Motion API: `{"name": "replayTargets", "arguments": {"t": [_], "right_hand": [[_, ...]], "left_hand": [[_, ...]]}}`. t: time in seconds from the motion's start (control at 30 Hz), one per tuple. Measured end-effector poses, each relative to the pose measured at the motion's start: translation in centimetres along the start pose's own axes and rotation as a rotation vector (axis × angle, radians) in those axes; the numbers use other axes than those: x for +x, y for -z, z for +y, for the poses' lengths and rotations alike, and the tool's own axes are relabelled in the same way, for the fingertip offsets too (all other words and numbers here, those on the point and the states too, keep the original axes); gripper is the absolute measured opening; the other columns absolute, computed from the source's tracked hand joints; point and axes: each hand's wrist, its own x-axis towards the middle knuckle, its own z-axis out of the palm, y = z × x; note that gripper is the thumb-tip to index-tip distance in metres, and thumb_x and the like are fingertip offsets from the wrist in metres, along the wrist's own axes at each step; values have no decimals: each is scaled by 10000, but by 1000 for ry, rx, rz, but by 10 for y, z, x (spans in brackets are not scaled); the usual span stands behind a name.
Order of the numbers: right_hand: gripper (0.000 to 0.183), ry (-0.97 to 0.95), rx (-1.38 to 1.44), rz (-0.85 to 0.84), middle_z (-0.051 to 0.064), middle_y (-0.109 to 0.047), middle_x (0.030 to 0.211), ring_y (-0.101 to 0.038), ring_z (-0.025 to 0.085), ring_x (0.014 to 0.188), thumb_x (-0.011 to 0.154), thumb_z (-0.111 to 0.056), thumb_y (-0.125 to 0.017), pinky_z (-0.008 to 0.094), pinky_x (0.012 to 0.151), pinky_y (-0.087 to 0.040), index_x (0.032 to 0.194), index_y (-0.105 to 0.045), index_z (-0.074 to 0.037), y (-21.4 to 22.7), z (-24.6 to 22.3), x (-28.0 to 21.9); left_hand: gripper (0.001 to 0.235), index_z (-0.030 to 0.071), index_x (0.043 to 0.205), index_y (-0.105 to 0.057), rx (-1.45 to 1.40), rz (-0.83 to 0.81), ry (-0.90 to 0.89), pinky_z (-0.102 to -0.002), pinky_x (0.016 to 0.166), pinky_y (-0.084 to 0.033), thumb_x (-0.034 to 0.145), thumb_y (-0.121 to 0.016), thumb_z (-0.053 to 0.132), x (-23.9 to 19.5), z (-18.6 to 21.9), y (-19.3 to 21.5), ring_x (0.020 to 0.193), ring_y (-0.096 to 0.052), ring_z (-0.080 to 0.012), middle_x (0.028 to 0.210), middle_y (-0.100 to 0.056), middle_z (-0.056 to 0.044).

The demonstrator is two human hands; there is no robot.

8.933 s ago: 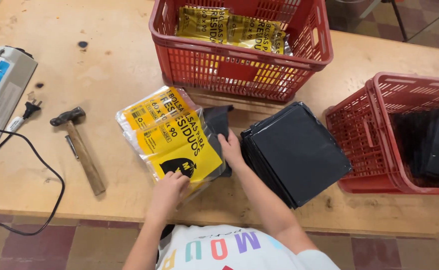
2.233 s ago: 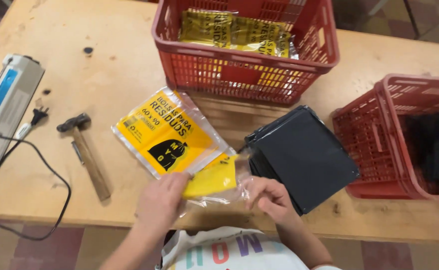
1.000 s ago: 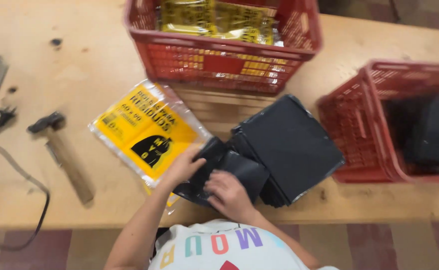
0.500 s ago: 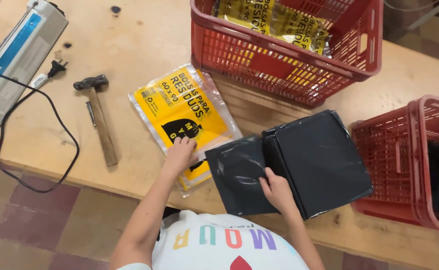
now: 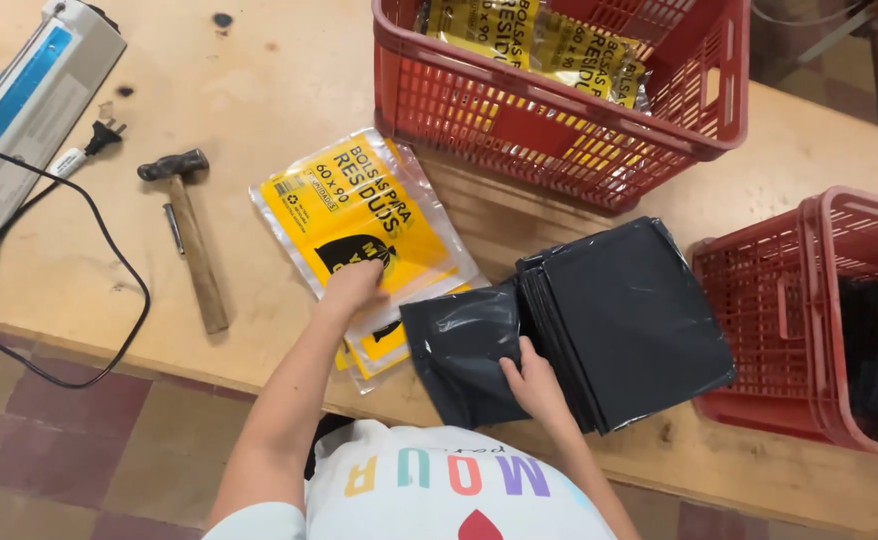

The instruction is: Packaging stacks of black plastic bags into yellow plastic sleeves and sorting them into crates.

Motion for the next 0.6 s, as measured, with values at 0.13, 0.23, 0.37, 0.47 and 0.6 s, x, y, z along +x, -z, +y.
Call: {"name": "replayTargets", "arguments": {"t": [0.13,0.23,0.37,0.47,0.6], "right_hand": [[460,18,-52,-25,275,-664,1219,-644,390,1145,975,-212,-565,543,913,-566,1364,-486,20,0,-11,-6],[503,66,-74,-28,298,-658,1216,-643,412,1137,983,-201,-540,547,904,-560,1413,-445,44,1,-16,-8],[511,72,-56,-68,284,-654,1232,-627,425,1151,989,-175,-508,564,925,-548,1462,-416,-6,4,-22,-13],[516,59,-28,-77,291,-646,1243,-628,420,1155,994,-170,-501,552,919,-553,1466,-410,15,9,-33,-17],[524,83,-1,-86,297,-647,1244,-627,428,1149,995,-160,-504,551,909,-552,1470,-404,37,9,-27,-13]], "left_hand": [[194,95,920,-630,32,26,-12,-500,843,-564,861,-695,268,17,-8,-16,962,-694,-363,925,-674,-114],[139,138,955,-720,-36,27,-18,-473,867,-558,899,-645,242,10,-4,7,997,-700,-353,976,-730,-116],[203,130,1050,-755,-176,-21,22,-453,913,-534,947,-609,226,-12,5,52,1031,-690,-335,1028,-747,-121],[226,135,1091,-754,-221,66,44,-458,929,-522,962,-603,242,-20,9,99,1058,-677,-336,1049,-745,-120],[174,159,1088,-756,-176,339,-19,-391,912,-521,951,-652,187,-43,17,170,1001,-691,-273,998,-741,-50]]}}
